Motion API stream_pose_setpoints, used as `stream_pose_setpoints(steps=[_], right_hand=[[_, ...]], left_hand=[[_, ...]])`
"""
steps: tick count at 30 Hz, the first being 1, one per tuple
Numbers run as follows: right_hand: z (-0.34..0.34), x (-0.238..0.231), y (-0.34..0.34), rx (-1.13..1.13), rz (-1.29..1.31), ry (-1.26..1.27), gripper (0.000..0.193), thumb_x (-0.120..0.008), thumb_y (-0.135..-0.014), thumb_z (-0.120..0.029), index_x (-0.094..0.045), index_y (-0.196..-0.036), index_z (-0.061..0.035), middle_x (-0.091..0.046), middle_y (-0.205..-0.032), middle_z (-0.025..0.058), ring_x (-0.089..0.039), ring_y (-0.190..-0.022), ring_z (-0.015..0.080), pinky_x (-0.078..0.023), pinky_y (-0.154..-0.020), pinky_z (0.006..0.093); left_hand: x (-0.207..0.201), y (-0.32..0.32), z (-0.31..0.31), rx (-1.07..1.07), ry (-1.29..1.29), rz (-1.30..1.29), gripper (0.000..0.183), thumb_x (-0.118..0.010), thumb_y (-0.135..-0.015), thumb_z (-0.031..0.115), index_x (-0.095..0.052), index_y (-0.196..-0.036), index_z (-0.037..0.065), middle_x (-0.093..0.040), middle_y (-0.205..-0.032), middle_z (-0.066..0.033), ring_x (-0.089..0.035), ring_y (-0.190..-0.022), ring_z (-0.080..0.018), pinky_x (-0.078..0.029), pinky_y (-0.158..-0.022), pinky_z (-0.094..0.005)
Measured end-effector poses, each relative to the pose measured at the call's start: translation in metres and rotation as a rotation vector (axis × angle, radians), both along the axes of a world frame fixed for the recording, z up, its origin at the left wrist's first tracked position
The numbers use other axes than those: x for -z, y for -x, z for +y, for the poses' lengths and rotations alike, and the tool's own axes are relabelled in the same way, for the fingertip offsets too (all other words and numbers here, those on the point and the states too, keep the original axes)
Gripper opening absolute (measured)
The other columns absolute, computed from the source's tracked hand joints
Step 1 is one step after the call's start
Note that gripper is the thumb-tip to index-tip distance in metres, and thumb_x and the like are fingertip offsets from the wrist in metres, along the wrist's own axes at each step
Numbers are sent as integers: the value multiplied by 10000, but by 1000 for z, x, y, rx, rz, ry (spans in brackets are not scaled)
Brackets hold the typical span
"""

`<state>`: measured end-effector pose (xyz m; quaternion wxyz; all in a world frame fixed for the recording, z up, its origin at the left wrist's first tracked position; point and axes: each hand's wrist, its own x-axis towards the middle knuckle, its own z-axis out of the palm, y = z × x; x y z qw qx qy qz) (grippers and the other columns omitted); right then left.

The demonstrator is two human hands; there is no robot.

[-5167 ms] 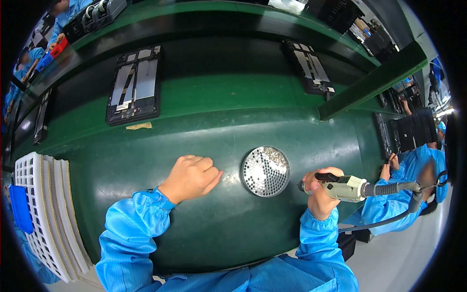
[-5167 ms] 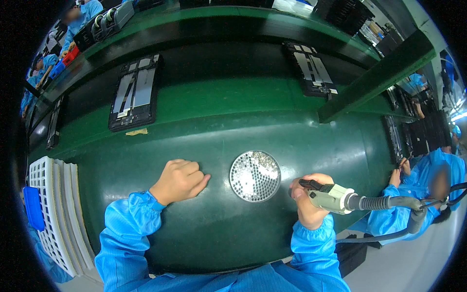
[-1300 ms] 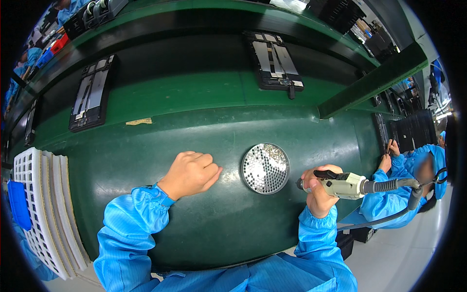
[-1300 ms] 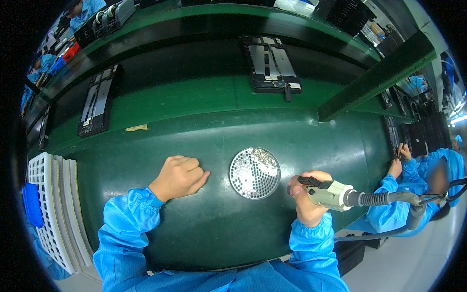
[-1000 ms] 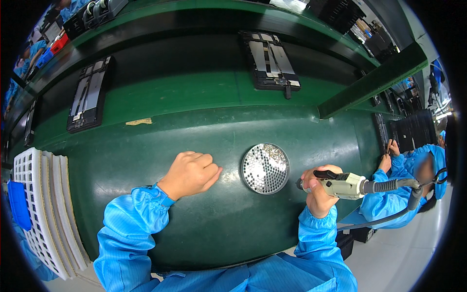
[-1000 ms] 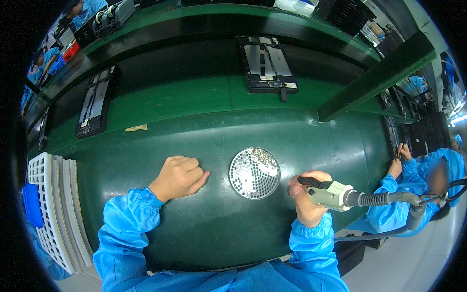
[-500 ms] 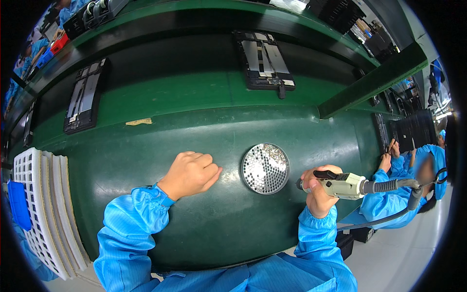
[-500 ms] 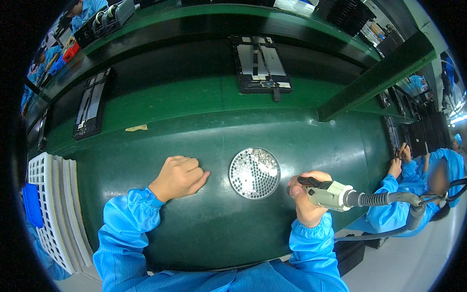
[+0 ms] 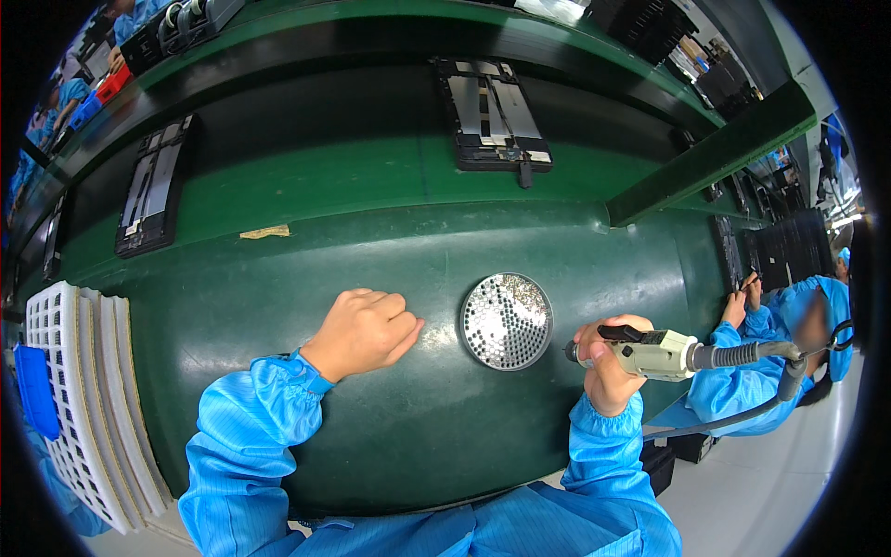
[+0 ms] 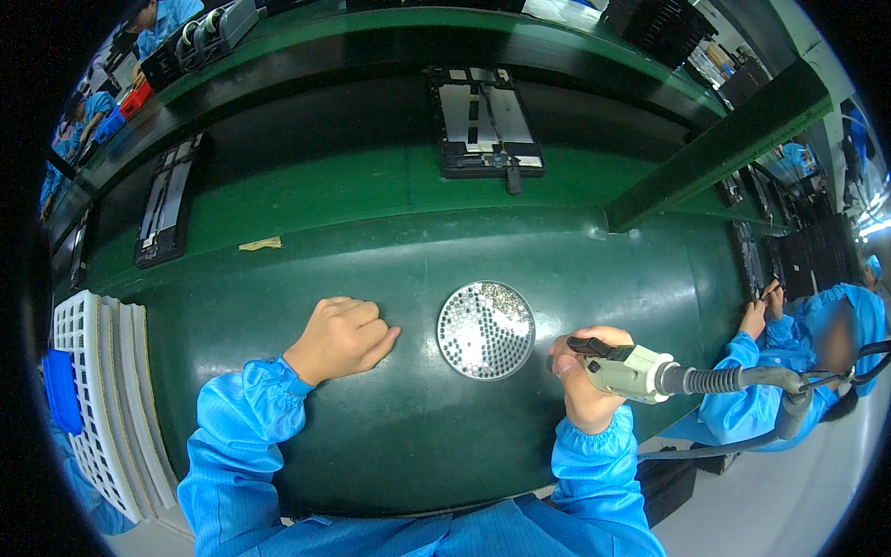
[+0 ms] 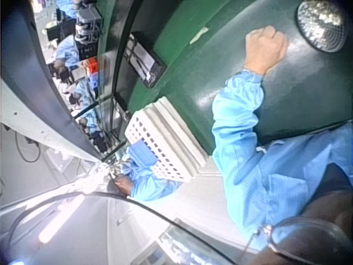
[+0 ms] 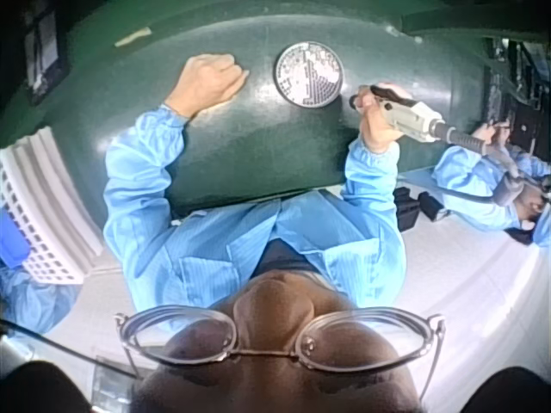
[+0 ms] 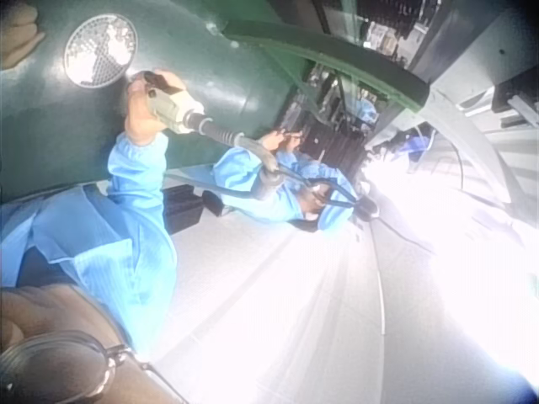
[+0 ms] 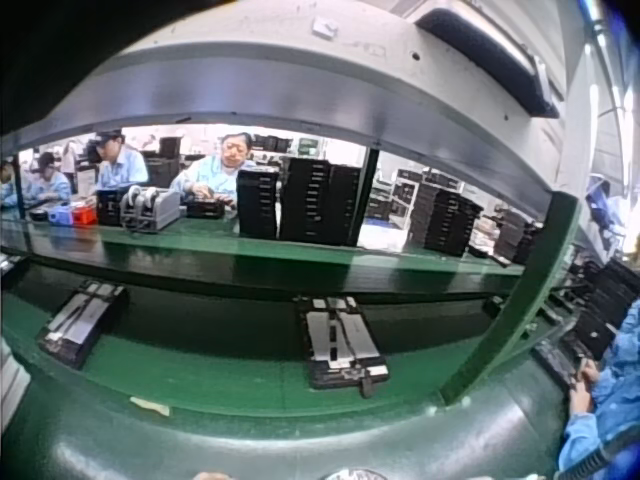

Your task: Installing small screws into electronic tablets using an electric screwdriver on an assembly line.

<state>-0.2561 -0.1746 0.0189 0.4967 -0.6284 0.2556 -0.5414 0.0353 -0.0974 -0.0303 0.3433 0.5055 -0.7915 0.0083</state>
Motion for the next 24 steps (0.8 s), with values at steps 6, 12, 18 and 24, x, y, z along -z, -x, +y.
stream_pose_setpoints(steps=[6, 12, 18, 24], right_hand=[[1, 0, -1, -7, -3, 6, 328, -664, -804, 19, -468, -1065, -5, -569, -760, 88, -563, -634, 158, -519, -693, 366], [1, 0, 0, -11, 1, 4, 326, -657, -803, 21, -466, -1066, -5, -566, -753, 87, -560, -633, 157, -518, -694, 366], [2, 0, 4, 64, 34, 5, 337, -663, -796, 6, -461, -1066, 2, -584, -761, 117, -570, -640, 180, -517, -671, 357], [0, 0, -6, -41, -94, 28, 319, -593, -798, 41, -452, -1081, 0, -550, -708, 111, -542, -612, 189, -497, -665, 386]], left_hand=[[0, 0, 1, -3, 0, -3, 348, -714, -736, 121, -433, -538, 66, -428, -577, -61, -498, -490, -232, -427, -469, -348], [-1, 1, 2, -4, 4, 1, 348, -716, -732, 123, -433, -538, 67, -428, -578, -61, -498, -489, -231, -425, -468, -350], [-2, 2, -2, 7, -2, 0, 344, -717, -725, 122, -432, -542, 65, -426, -580, -65, -495, -484, -241, -419, -460, -360], [-4, 0, -2, -3, 6, -16, 336, -720, -712, 116, -431, -550, 64, -422, -579, -70, -492, -480, -249, -410, -454, -366]])
